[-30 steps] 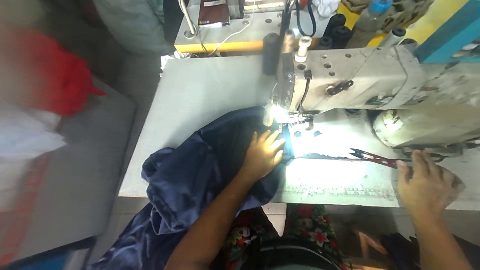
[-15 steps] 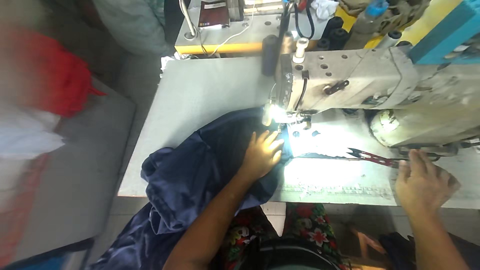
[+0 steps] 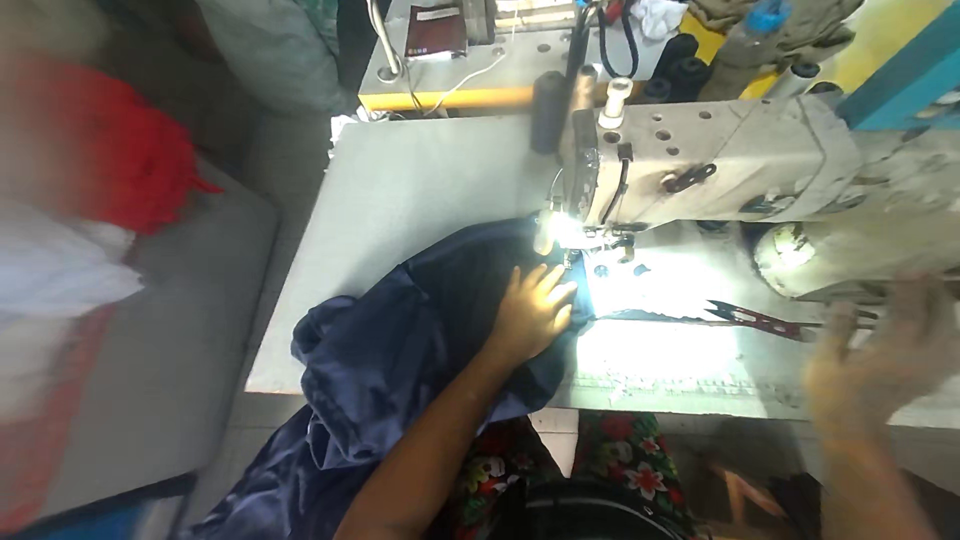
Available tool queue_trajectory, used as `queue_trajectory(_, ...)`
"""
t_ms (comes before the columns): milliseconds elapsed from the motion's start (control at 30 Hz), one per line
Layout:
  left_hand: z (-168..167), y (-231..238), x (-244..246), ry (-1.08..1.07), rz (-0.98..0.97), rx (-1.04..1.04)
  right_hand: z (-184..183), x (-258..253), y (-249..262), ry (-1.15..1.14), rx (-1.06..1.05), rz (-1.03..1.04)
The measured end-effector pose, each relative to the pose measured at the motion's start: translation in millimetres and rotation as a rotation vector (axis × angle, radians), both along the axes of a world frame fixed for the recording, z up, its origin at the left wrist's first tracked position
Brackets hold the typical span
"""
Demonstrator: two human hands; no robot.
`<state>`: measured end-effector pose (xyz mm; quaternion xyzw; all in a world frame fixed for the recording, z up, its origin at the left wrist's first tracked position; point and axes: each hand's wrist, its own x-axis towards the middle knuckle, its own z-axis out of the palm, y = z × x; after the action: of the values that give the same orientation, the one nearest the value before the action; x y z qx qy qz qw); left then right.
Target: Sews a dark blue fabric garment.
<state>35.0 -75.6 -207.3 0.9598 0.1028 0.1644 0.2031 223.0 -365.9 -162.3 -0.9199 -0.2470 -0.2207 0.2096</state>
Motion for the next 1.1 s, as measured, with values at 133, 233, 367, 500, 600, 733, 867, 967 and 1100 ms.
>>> queue_trajectory(133,1,0,0,0.0,-0.006,-0.003,-16,-49,57,0.028,-0.021,0.383)
queue_trajectory(233,2,1,0,0.011,-0.01,0.001,-32,-62,94,0.032,-0.071,0.59)
queue_trajectory(367,3,1,0,0.014,-0.008,-0.005,-39,-58,125,0.049,-0.063,0.756)
queue_trajectory(500,4,2,1,0.019,-0.009,-0.006,-45,-53,142,0.09,-0.091,0.778)
queue_trajectory(600,4,2,1,0.019,-0.005,-0.007,-54,-54,145,0.039,-0.092,0.742)
queue_trajectory(733,4,3,1,0.014,-0.005,0.001,-56,-57,146,0.018,-0.086,0.708)
queue_trajectory(867,4,5,3,0.02,-0.006,-0.01,-55,-57,146,0.036,-0.1,0.693)
queue_trajectory(967,3,7,5,0.015,-0.006,0.0,-56,-57,146,0.046,-0.082,0.69)
queue_trajectory(1100,4,7,4,0.019,-0.009,-0.006,-55,-56,145,0.085,-0.072,0.682)
